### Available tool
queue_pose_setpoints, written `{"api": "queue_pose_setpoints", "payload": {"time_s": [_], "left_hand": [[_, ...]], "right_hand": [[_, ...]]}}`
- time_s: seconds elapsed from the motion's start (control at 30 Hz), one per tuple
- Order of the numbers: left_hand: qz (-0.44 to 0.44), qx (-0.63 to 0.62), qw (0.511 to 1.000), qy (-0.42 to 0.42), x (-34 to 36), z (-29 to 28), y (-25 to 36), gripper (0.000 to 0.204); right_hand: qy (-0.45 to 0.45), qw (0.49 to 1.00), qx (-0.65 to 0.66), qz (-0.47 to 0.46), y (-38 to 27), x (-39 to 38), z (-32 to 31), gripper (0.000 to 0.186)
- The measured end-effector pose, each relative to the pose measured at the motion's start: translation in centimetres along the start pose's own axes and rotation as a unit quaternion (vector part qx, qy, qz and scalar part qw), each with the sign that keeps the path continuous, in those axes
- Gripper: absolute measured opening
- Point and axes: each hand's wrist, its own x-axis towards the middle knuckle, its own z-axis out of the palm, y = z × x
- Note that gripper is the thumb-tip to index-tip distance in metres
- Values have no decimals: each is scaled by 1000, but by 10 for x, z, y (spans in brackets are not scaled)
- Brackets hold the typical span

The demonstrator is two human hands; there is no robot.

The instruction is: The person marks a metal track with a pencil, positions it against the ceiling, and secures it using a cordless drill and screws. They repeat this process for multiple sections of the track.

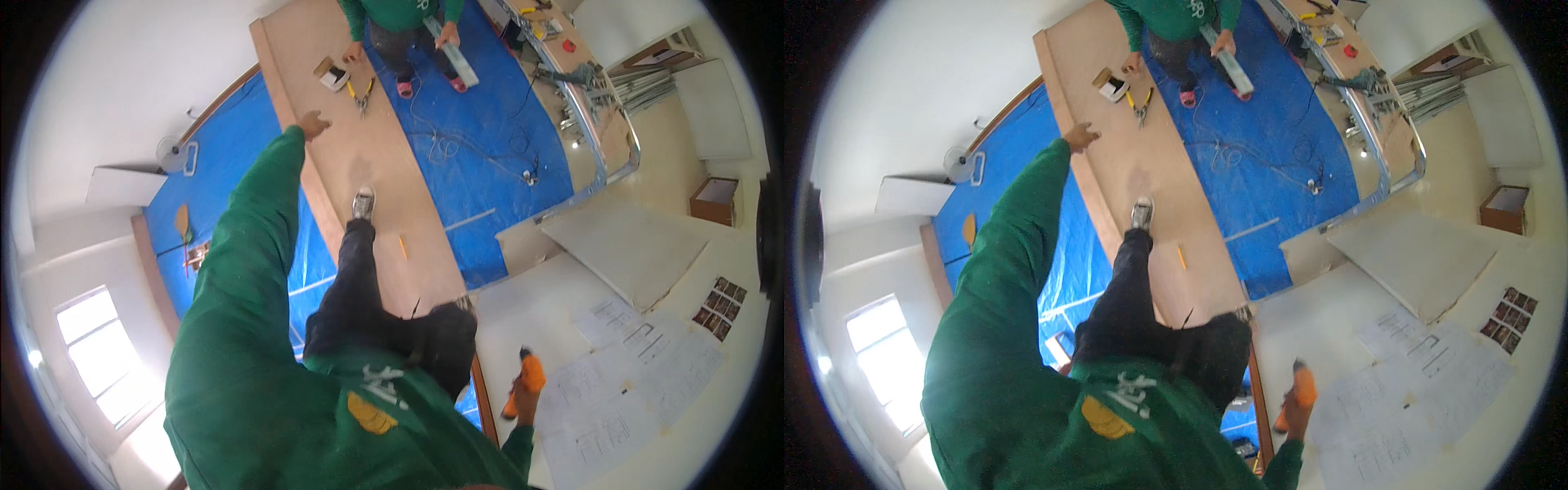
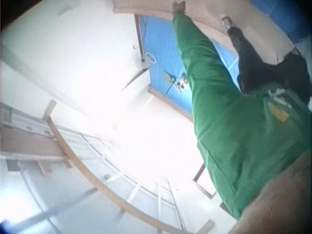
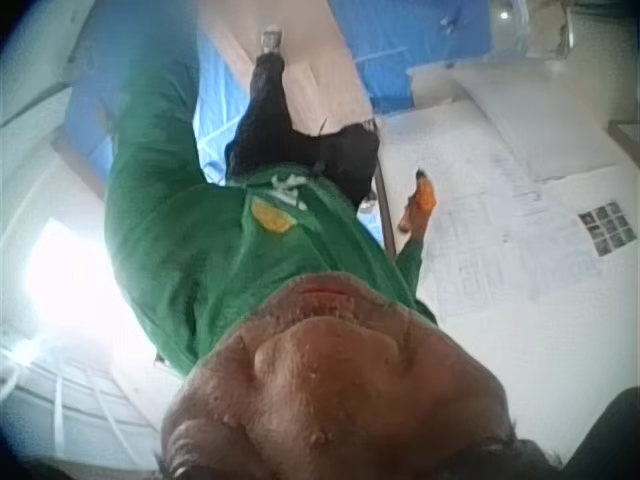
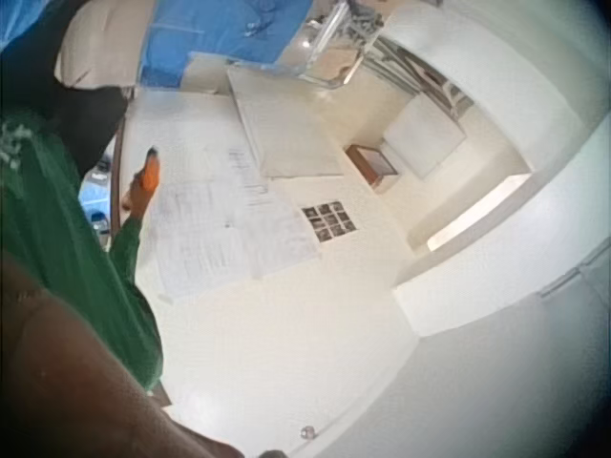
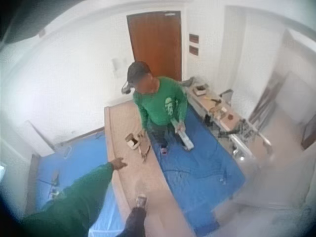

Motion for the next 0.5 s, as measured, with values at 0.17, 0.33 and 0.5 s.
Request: {"api": "queue_pose_setpoints", "payload": {"time_s": [0.17,0.33,0.5], "left_hand": [[56,76,995,31,136,-1,-46,95],[0,-17,996,89,161,5,-79,98],[-32,-188,978,86,163,35,-179,98]], "right_hand": [[7,975,119,188,-56,-59,130,22],[-108,975,41,191,-82,-67,218,23],[-147,986,-24,70,-140,-47,256,21]]}}
